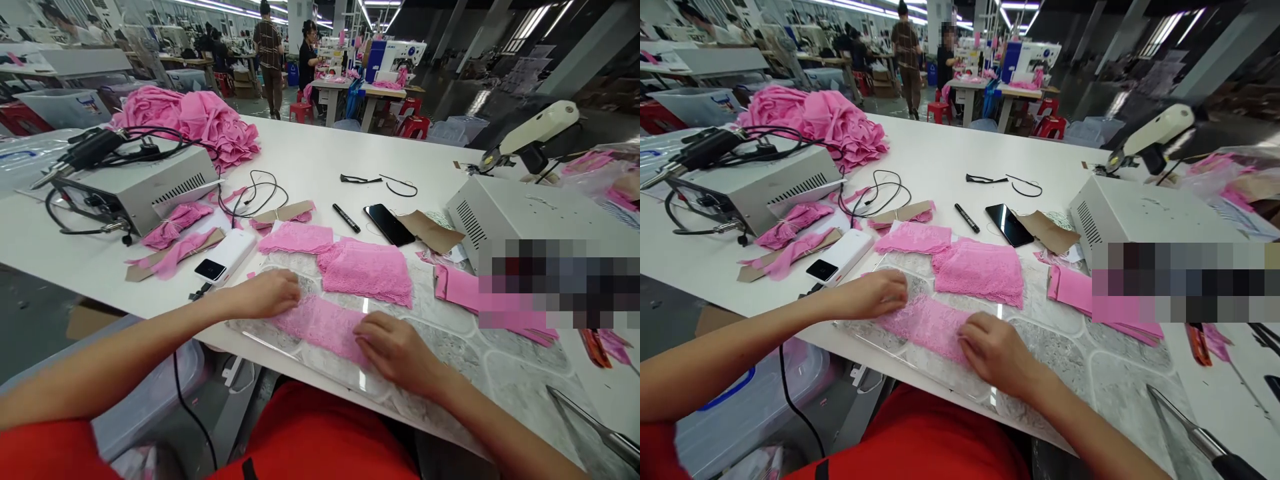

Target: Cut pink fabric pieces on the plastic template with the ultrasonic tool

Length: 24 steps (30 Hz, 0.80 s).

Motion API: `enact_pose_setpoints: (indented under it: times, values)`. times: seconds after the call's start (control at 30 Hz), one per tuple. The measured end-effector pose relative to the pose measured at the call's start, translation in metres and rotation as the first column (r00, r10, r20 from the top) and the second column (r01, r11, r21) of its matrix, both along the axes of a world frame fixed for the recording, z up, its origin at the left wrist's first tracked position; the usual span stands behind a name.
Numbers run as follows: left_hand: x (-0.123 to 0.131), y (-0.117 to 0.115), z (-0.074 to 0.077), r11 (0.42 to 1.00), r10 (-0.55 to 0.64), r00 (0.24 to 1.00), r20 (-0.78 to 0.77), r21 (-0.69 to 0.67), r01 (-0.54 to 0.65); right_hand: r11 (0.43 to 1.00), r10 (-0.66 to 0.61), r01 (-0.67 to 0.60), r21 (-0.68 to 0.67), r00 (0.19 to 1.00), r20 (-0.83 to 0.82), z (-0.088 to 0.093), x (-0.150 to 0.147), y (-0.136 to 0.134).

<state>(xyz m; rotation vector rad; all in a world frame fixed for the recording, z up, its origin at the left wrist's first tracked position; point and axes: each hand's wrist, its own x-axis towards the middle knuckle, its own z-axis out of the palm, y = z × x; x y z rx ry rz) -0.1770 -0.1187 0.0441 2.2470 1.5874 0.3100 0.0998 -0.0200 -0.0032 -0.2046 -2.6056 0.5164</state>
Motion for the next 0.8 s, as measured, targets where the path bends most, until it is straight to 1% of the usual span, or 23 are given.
enact_pose_setpoints:
  times: [0.03,0.1,0.2,0.27,0.33,0.4,0.6,0.8]
  values:
    - [0.004,0.009,-0.004,0.998,0.036,0.999,-0.005,0.046,-0.036,0.998,-0.044,0.043,-0.049,0.999,-0.012,-0.001,-0.002,0.008]
    - [0.014,0.029,-0.014,0.990,0.056,0.998,-0.037,0.134,-0.051,0.981,-0.142,0.137,-0.138,0.989,-0.028,-0.004,-0.008,0.025]
    - [0.026,0.055,-0.029,0.988,0.029,0.998,-0.053,0.153,-0.021,0.937,-0.252,0.239,-0.253,0.967,-0.021,-0.011,-0.014,0.046]
    - [0.029,0.063,-0.034,0.989,0.018,0.999,-0.050,0.146,-0.011,0.908,-0.291,0.279,-0.313,0.957,0.007,-0.015,-0.016,0.053]
    - [0.028,0.066,-0.036,0.990,0.017,0.999,-0.040,0.144,-0.011,0.890,-0.304,0.297,-0.347,0.952,0.034,-0.017,-0.016,0.056]
    - [0.026,0.066,-0.035,0.990,0.015,1.000,-0.027,0.140,-0.011,0.885,-0.301,0.299,-0.356,0.952,0.050,-0.018,-0.016,0.057]
    - [0.021,0.066,-0.033,0.993,0.009,1.000,0.010,0.121,-0.010,0.891,-0.276,0.286,-0.354,0.958,0.078,-0.016,-0.019,0.060]
    - [0.021,0.064,-0.032,0.983,0.064,0.998,0.028,0.173,-0.068,0.903,-0.283,0.288,-0.318,0.957,0.064,-0.006,-0.026,0.057]
